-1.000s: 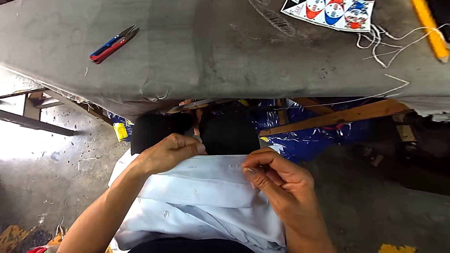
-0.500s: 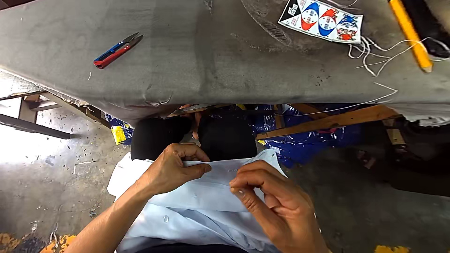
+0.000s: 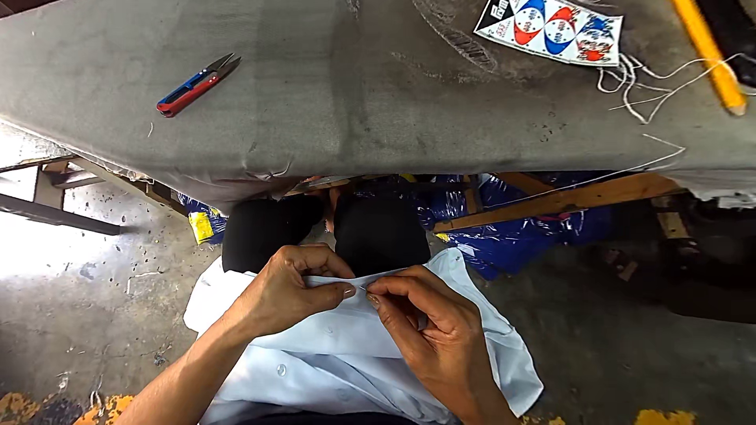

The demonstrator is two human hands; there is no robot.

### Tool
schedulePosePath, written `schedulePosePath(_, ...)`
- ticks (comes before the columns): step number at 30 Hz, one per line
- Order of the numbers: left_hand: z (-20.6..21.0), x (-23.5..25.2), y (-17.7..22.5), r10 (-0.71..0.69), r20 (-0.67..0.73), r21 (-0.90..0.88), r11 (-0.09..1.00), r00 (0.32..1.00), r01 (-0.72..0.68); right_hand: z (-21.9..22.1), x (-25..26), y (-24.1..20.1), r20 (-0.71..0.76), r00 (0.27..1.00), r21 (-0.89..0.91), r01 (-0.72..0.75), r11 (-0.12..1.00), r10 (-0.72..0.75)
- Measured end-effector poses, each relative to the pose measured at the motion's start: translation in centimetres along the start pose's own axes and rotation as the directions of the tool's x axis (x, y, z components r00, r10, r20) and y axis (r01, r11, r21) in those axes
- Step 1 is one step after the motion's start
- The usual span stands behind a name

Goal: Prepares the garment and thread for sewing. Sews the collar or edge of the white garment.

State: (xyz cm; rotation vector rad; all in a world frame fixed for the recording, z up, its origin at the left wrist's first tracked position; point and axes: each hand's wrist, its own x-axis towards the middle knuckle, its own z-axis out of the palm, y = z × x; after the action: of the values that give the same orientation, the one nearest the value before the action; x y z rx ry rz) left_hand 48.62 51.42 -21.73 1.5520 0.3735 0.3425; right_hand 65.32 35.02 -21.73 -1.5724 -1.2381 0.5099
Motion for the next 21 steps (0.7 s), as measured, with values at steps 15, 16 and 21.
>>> schedulePosePath(15, 0.13, 0.05, 0.17, 0.022, -0.004, 0.005, 1.0, 1.0, -0.022, 0.07, 0.06, 0.01, -0.007, 1.0, -0.022, -0.005, 1.0, 0.004)
schedulePosePath(16, 0.17, 0.01, 0.19, 0.019, -0.007, 0.002, 1.0, 1.0, -0.019, 0.13, 0.04, 0.01, -0.008, 1.0, -0.022, -0.005, 1.0, 0.005)
schedulePosePath(21, 0.17, -0.02, 0.29, 0.013, -0.003, -0.007, 1.0, 1.0, -0.013, 0.27, -0.08, 0.05, -0.012, 1.0, -0.011, 0.002, 1.0, -0.002)
